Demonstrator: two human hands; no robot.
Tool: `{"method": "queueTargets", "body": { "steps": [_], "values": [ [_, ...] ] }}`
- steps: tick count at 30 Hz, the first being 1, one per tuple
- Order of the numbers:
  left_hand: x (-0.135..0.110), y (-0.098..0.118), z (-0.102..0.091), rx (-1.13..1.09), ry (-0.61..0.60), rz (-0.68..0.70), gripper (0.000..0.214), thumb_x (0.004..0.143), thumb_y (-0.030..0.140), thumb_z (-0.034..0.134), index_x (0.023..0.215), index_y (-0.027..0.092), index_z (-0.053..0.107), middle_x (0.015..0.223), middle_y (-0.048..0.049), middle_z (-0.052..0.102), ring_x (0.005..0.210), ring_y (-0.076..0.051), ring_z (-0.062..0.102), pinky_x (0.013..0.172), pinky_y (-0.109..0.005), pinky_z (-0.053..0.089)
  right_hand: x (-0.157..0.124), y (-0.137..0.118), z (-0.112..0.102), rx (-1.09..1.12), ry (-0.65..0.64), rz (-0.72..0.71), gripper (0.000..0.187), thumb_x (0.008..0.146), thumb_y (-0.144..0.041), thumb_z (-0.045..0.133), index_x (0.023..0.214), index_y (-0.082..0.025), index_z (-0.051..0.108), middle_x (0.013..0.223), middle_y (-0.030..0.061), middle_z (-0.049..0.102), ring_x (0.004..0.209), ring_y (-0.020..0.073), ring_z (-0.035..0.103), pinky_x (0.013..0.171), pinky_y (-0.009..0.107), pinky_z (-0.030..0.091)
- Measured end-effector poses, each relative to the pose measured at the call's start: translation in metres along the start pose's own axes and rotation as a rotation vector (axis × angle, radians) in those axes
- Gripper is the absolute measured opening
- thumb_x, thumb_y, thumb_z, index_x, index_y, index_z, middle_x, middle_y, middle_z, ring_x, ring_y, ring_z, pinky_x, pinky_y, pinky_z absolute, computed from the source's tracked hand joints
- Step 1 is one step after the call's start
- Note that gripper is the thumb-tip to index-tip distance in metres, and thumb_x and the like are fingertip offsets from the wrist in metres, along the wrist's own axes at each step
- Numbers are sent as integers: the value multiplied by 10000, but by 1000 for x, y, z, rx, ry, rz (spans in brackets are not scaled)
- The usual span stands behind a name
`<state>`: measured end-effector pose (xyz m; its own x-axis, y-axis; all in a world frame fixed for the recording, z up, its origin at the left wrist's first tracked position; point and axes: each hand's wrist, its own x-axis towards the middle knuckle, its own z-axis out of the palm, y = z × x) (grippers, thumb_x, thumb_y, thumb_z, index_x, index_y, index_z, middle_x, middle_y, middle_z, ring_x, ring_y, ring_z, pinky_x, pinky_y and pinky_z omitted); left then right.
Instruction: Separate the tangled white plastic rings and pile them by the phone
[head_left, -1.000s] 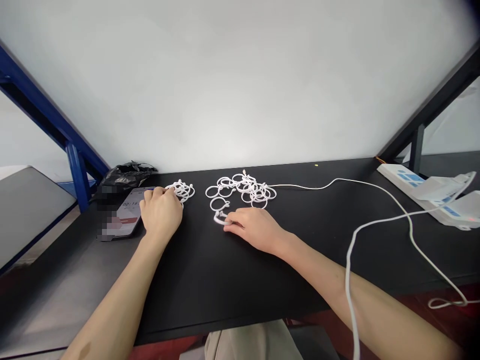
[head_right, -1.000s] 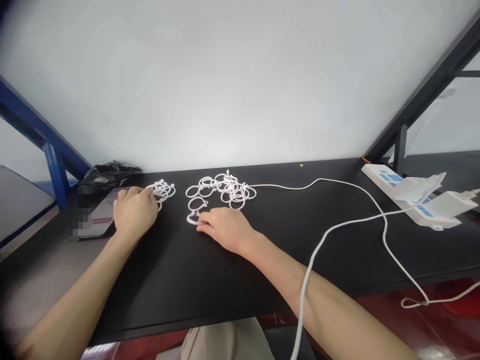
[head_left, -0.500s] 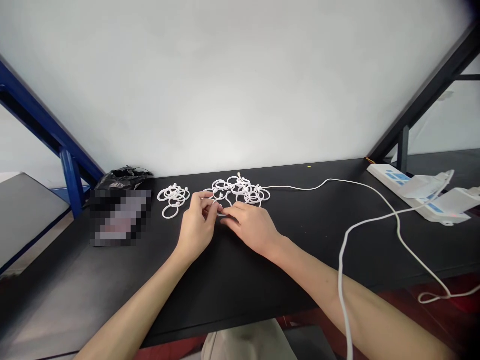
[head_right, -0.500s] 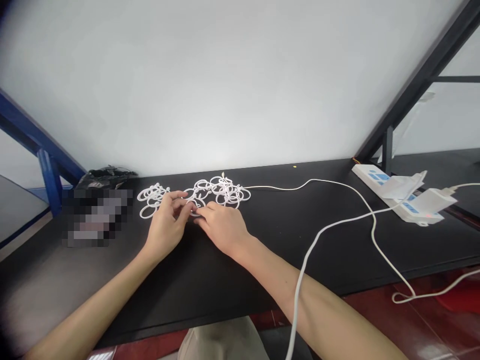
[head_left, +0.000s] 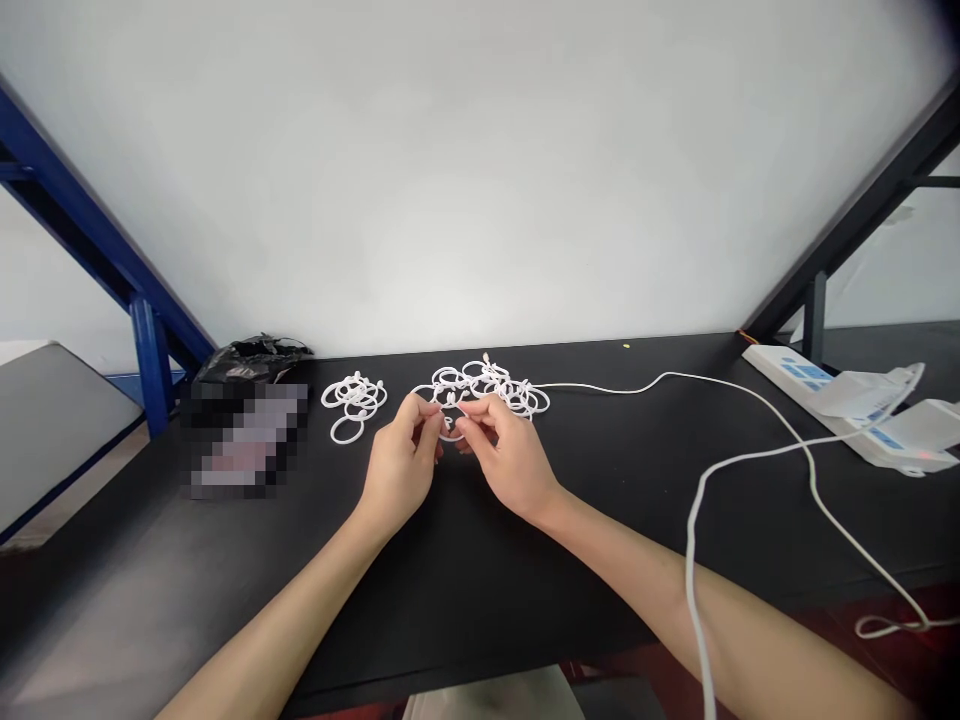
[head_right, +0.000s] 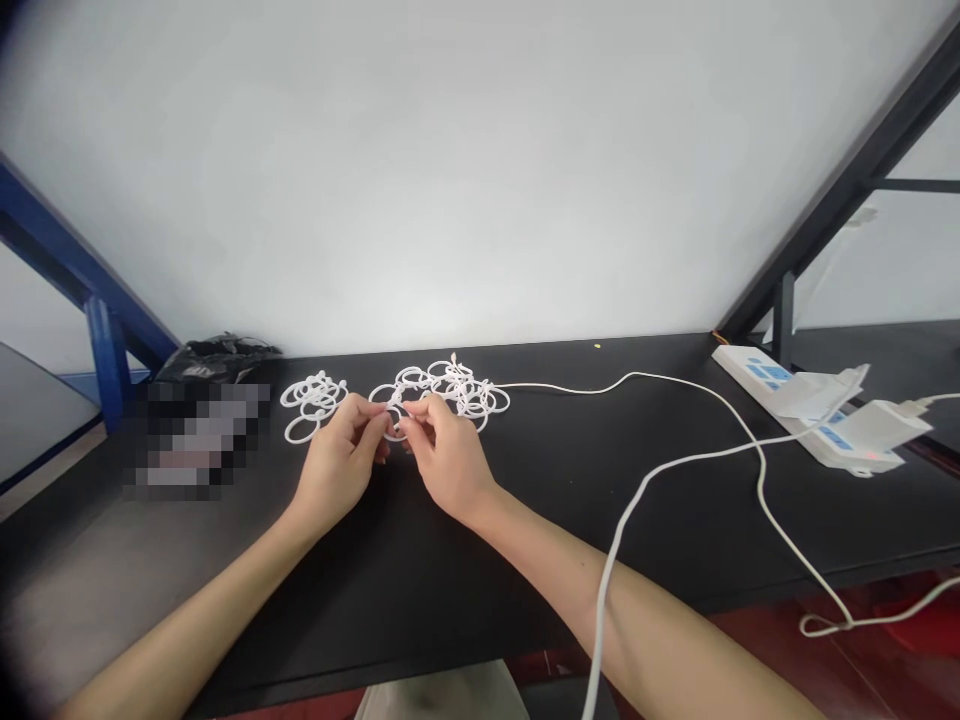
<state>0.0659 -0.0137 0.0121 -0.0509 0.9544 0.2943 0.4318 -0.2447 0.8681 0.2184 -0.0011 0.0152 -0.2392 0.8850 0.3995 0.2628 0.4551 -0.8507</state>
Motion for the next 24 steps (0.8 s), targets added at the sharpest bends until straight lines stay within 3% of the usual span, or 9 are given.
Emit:
{"method": "queueTargets", "body": {
  "steps": [7,10,12,14,16,18,21,24],
  "values": [
    [-3,-2,-1,90,-40,62,164,944,364,429,866,236,496,715,28,625,588,-132,583,585,-251,448,0,4,-7,27,-78,14,155,951,-334,514,1004,-218,602,860,18,726,730,152,709,713,305,582],
    [3,-1,-4,149,-50,96,165,942,363,425,871,232,497,732,22,642,585,-131,583,581,-249,438,2,5,-9,36,-129,16,192,965,-344,488,1086,-221,571,908,18,732,756,149,713,752,316,577],
    [10,0,-9,171,32,94,151,934,363,438,905,231,506,760,13,664,615,-138,601,609,-256,447,3,5,-7,-49,-131,14,268,978,-352,463,1203,-219,526,964,34,730,830,164,709,809,354,566],
    [20,-3,-21,220,198,58,140,914,361,470,937,232,519,792,1,688,667,-155,624,665,-276,463,4,4,-6,-210,-147,-7,307,971,-336,475,1245,-205,523,1076,71,705,960,196,683,882,405,542],
    [29,-12,-37,311,382,-5,135,890,356,493,925,231,532,805,-19,701,727,-186,640,722,-309,471,3,4,-4,-379,-212,-76,292,956,-290,495,1222,-197,570,1227,98,643,1108,228,620,966,445,502],
    [37,-26,-55,382,481,-96,121,871,340,484,887,232,536,828,-44,702,795,-227,649,748,-344,481,2,5,-1,-503,-297,-162,310,953,-254,483,1243,-212,586,1365,87,562,1203,248,552,1035,477,455],
    [43,-46,-75,563,489,-191,127,843,322,473,856,215,538,890,-121,691,933,-322,618,802,-443,478,0,7,4,-619,-368,-252,381,963,-241,451,1334,-246,538,1454,57,500,1170,265,541,1021,514,457],
    [44,-55,-80,750,421,-249,198,846,292,428,869,181,590,1025,-206,661,1077,-408,550,837,-526,458,-2,7,9,-694,-387,-300,376,970,-227,438,1332,-237,541,1351,79,581,1080,258,550,950,491,496]
  ]
}}
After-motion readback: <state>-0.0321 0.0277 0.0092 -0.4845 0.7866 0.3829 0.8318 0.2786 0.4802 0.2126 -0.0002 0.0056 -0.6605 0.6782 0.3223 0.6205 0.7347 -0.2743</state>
